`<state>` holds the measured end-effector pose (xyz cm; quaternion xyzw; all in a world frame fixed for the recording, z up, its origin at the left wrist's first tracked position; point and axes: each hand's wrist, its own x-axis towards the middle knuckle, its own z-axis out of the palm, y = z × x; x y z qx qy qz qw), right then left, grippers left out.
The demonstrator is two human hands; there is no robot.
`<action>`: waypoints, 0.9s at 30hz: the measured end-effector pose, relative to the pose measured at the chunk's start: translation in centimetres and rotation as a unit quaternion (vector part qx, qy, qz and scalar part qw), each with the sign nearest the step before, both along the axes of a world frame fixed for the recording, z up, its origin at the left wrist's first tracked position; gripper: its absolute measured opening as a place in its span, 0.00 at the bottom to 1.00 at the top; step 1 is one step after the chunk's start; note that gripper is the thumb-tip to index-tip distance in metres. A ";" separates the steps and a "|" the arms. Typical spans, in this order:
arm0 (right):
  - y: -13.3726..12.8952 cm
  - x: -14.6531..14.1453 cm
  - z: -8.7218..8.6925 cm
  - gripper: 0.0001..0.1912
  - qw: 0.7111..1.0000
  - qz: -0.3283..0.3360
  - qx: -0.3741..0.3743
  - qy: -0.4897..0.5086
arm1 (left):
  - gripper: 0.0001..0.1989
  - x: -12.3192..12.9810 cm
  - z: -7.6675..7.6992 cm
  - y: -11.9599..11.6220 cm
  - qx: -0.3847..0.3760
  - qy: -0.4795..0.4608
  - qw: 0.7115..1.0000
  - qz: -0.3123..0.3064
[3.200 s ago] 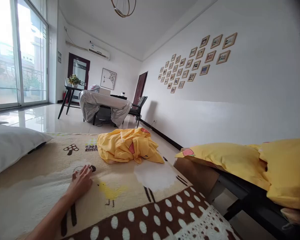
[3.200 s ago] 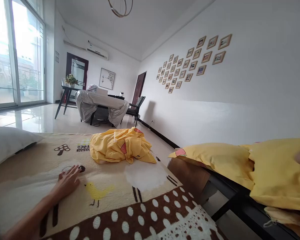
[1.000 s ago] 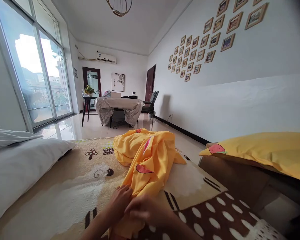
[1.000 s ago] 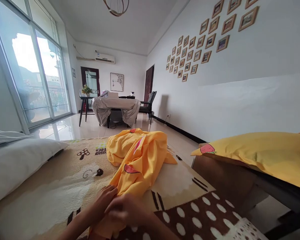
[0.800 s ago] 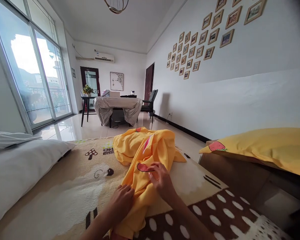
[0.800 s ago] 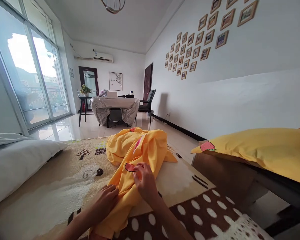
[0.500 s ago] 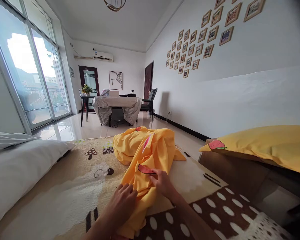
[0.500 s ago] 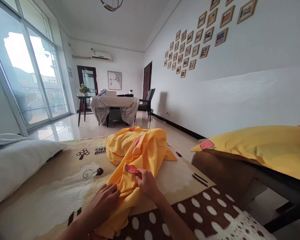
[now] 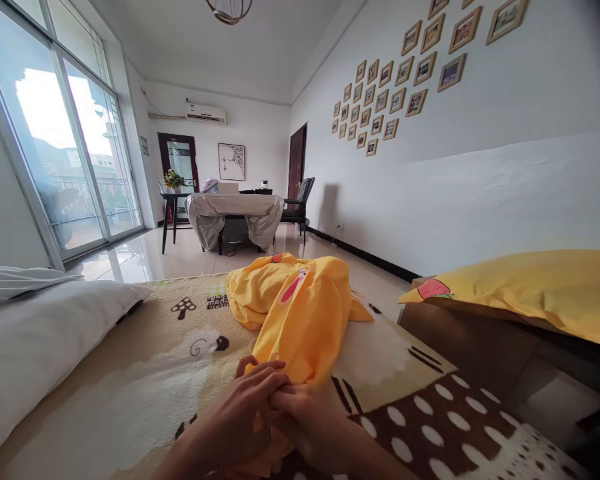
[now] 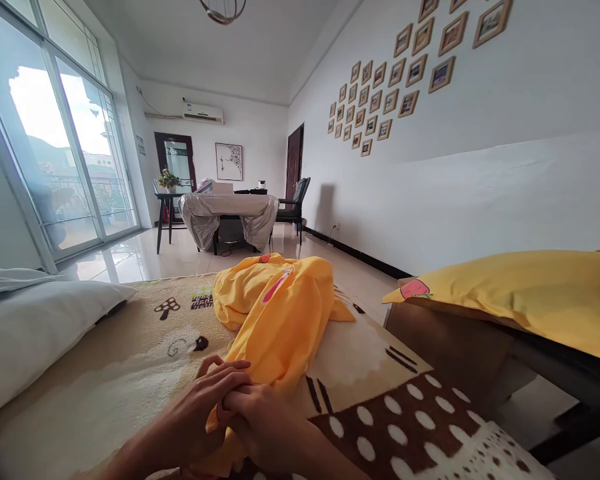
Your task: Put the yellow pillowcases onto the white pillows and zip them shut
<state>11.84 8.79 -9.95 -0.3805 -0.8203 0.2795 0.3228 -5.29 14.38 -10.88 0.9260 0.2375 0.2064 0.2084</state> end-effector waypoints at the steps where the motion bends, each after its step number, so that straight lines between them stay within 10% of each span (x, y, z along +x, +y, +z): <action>1: -0.1 -0.1 0.1 0.08 1.000 0.006 -0.002 0.003 | 0.32 0.0 0.0 0.0 -0.001 0.001 1.000 0.000; 10: -0.8 -0.1 0.7 0.08 0.993 0.017 -0.087 0.083 | 0.04 0.2 -0.5 0.3 0.045 0.037 0.998 -0.017; 27: -2.5 1.4 -0.8 0.15 0.960 0.024 -0.241 0.141 | 0.04 -1.3 -2.9 3.9 0.044 0.073 0.993 0.079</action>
